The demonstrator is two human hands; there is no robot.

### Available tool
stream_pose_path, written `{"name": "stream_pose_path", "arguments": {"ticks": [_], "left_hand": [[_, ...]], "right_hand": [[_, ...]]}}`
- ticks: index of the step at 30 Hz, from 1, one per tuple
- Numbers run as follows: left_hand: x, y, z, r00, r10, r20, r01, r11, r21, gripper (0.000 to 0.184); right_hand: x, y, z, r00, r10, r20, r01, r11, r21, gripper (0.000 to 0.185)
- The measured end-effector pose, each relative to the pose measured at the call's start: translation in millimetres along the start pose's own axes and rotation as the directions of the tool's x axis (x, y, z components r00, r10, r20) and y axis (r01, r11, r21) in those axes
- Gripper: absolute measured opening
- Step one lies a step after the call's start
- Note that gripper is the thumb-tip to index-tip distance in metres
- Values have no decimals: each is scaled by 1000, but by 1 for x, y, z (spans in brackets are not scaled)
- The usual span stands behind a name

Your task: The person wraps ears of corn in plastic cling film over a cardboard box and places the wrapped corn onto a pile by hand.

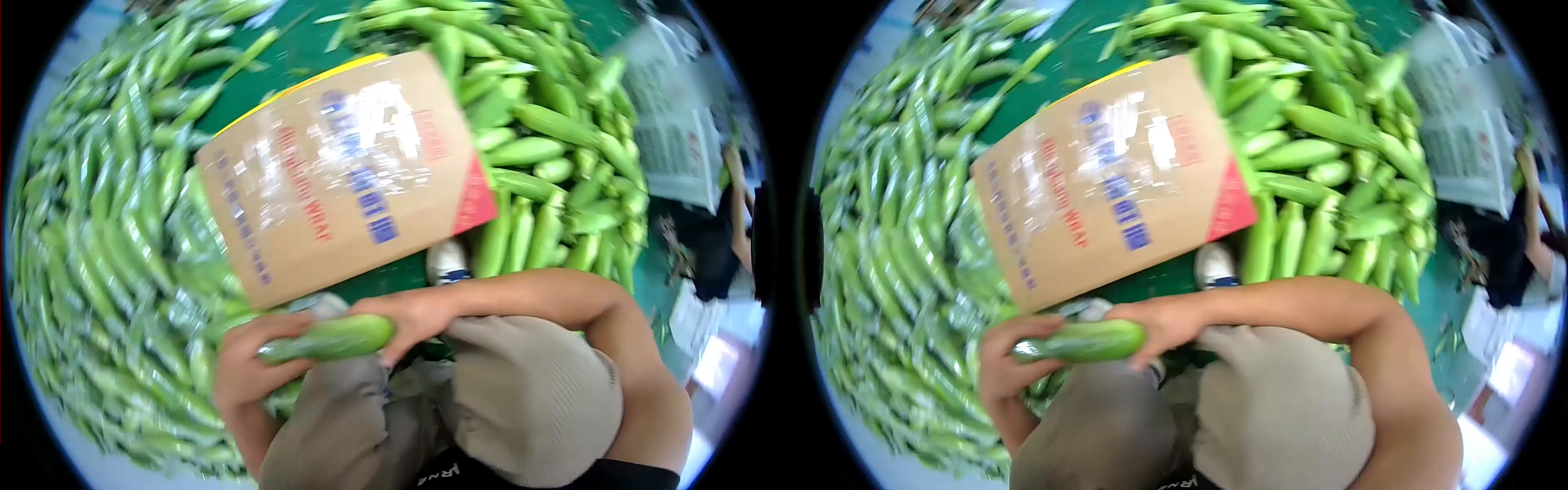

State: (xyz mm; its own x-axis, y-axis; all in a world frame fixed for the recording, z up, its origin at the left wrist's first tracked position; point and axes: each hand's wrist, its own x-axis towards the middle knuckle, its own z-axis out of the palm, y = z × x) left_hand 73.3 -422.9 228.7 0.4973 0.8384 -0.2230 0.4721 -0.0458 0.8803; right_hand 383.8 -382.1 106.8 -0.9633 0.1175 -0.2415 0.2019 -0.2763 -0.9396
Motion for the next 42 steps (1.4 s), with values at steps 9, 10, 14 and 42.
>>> {"name": "stream_pose_path", "arguments": {"ticks": [9, 10, 14, 42], "left_hand": [[37, -69, 54, 527, -49, -848, -798, 315, -514, 61], [39, -75, 58, 503, -82, -860, -789, 363, -496, 60], [42, -73, 65, 358, -278, -892, -554, 706, -442, 55], [85, -92, 28, 875, 85, -477, 311, 657, 687, 63]], "right_hand": [[125, -121, 5, 523, -110, -845, 504, 839, 203, 50], [139, -134, 22, 393, -329, -859, 495, 863, -104, 49], [193, -165, 83, 261, -880, -396, 245, 457, -855, 103], [-279, -63, -124, -376, -380, -845, -248, 920, -303, 49]]}}
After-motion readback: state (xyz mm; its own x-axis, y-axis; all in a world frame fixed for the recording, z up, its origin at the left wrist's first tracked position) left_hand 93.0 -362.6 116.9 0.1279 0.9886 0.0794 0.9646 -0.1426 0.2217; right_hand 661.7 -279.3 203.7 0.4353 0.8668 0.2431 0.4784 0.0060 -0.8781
